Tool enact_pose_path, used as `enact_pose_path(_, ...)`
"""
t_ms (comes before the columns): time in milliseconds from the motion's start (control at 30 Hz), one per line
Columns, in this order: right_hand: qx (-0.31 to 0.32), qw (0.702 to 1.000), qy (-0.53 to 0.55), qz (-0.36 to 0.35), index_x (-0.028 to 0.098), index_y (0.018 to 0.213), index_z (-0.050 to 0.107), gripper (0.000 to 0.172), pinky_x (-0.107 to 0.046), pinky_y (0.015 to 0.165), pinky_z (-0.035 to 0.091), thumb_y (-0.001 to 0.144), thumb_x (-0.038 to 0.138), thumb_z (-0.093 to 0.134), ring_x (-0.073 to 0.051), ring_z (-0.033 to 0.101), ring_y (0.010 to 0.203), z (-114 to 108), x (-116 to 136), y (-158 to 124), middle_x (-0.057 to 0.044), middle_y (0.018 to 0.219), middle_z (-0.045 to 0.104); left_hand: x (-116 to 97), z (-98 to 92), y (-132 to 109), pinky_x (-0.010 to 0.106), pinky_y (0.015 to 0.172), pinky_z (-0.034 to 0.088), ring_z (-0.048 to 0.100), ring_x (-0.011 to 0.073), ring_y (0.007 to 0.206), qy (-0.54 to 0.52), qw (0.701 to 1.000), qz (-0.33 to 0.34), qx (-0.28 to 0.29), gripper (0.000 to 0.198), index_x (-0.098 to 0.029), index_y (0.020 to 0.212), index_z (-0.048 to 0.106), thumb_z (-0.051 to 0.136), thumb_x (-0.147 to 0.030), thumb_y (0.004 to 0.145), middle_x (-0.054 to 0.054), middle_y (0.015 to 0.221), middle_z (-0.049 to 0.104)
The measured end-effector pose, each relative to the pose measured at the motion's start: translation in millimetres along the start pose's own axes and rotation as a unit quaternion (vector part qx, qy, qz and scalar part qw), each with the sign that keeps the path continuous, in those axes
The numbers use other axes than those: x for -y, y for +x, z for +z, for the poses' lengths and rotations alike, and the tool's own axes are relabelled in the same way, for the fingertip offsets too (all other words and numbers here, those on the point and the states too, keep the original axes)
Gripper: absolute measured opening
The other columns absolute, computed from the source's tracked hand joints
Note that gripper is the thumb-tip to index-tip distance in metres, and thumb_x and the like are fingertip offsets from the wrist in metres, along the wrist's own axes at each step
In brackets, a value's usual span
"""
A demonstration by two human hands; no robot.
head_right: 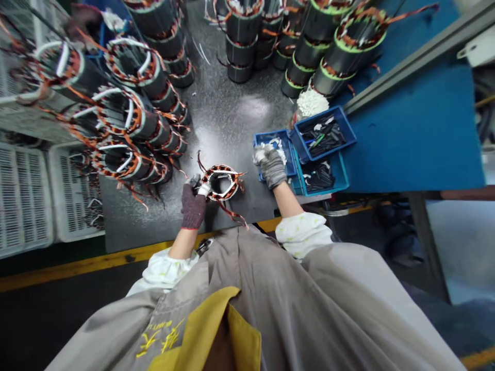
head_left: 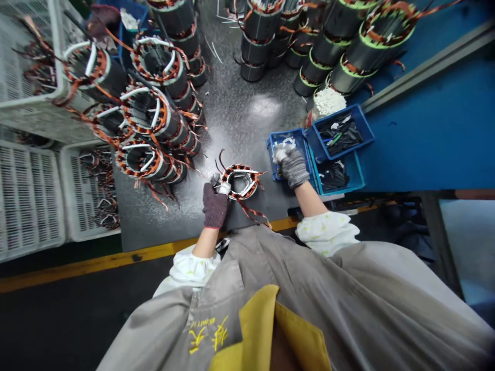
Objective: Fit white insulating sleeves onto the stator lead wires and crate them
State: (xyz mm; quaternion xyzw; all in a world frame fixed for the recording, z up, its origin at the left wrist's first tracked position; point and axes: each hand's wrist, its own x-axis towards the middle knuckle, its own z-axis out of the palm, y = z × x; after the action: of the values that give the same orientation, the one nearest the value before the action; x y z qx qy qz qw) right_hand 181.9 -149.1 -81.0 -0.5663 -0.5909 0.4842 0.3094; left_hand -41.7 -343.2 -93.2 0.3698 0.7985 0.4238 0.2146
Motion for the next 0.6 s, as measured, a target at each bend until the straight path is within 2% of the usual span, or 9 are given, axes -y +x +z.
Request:
enact_pose_path(67, 0.025, 0.998, -0.064, 0.014, 0.02, 0.085, 0.068, 0.025, -0.035, 0.094, 0.065, 0.101, 0.041, 0.067, -0.021, 0.075, 0.092, -1, -13, -20, -0.007, 0.089, 0.079, -12, -3.8, -3, 0.053, 0.123, 0.055, 0.07, 0.033, 0.14, 0.091, 0.99, 0.103, -0.019, 0.044, -0.022, 0.146, 0.07, 0.058, -0.041, 0.109, 0.017, 0.146, 0.076)
enact_pose_path(167, 0.051, 0.99, -0.128, 0.033, 0.018, 0.088, 0.075, 0.015, -0.041, 0.104, 0.065, 0.096, 0.027, 0.065, -0.024, 0.078, 0.098, 7, -25, -48, -0.009, 0.093, 0.083, -38, -4.9, 6, 0.058, 0.132, 0.043, 0.061, 0.0359, 0.151, 0.19, 0.948, 0.252, 0.029, 0.044, -0.027, 0.149, 0.074, 0.053, -0.039, 0.112, 0.014, 0.157, 0.072)
enact_pose_path(233, 0.077, 0.983, -0.162, 0.026, 0.017, 0.1, 0.08, 0.015, -0.04, 0.11, 0.063, 0.095, 0.021, 0.066, -0.023, 0.079, 0.105, 12, -30, -62, -0.009, 0.107, 0.086, -54, -2.3, 18, 0.062, 0.133, 0.038, 0.061, 0.0379, 0.151, 0.213, 0.925, 0.305, 0.083, 0.043, -0.03, 0.145, 0.078, 0.056, -0.042, 0.111, 0.011, 0.158, 0.072)
enact_pose_path(300, 0.101, 0.975, -0.198, 0.027, 0.02, 0.109, 0.083, 0.018, -0.034, 0.111, 0.062, 0.096, 0.02, 0.071, -0.019, 0.08, 0.11, 4, -36, -69, -0.006, 0.117, 0.087, -65, 1.1, 31, 0.064, 0.133, 0.035, 0.061, 0.0389, 0.151, 0.217, 0.908, 0.333, 0.129, 0.042, -0.032, 0.141, 0.08, 0.056, -0.046, 0.11, 0.009, 0.155, 0.074)
enact_pose_path(333, 0.101, 0.97, -0.219, 0.038, 0.021, 0.112, 0.083, 0.018, -0.032, 0.111, 0.062, 0.098, 0.022, 0.073, -0.018, 0.08, 0.11, -7, -40, -69, -0.004, 0.119, 0.087, -69, 2.7, 37, 0.065, 0.133, 0.035, 0.061, 0.039, 0.15, 0.216, 0.903, 0.34, 0.146, 0.042, -0.033, 0.139, 0.081, 0.055, -0.048, 0.11, 0.009, 0.153, 0.075)
enact_pose_path(400, 0.065, 0.958, -0.267, 0.081, 0.02, 0.118, 0.083, 0.021, -0.031, 0.112, 0.06, 0.101, 0.027, 0.073, -0.019, 0.079, 0.114, -47, -49, -66, -0.006, 0.123, 0.086, -76, 5.6, 47, 0.067, 0.131, 0.037, 0.063, 0.0398, 0.148, 0.217, 0.897, 0.347, 0.167, 0.043, -0.032, 0.133, 0.083, 0.052, -0.051, 0.11, 0.01, 0.149, 0.078)
enact_pose_path(533, -0.036, 0.906, -0.374, 0.195, 0.01, 0.132, 0.081, 0.035, -0.048, 0.123, 0.053, 0.106, 0.026, 0.062, -0.032, 0.074, 0.132, -157, -70, -52, -0.022, 0.144, 0.077, -93, 21.7, 48, 0.075, 0.131, 0.032, 0.063, 0.0465, 0.148, 0.256, 0.882, 0.356, 0.173, 0.05, -0.026, 0.132, 0.083, 0.054, -0.058, 0.108, 0.018, 0.144, 0.079)
enact_pose_path(600, -0.058, 0.878, -0.415, 0.232, 0.007, 0.132, 0.08, 0.038, -0.054, 0.119, 0.054, 0.108, 0.028, 0.059, -0.038, 0.073, 0.133, -193, -80, -37, -0.028, 0.144, 0.075, -98, 37.6, 45, 0.079, 0.131, 0.029, 0.068, 0.0484, 0.139, 0.284, 0.871, 0.35, 0.197, 0.049, -0.023, 0.127, 0.084, 0.058, -0.058, 0.105, 0.02, 0.132, 0.083)
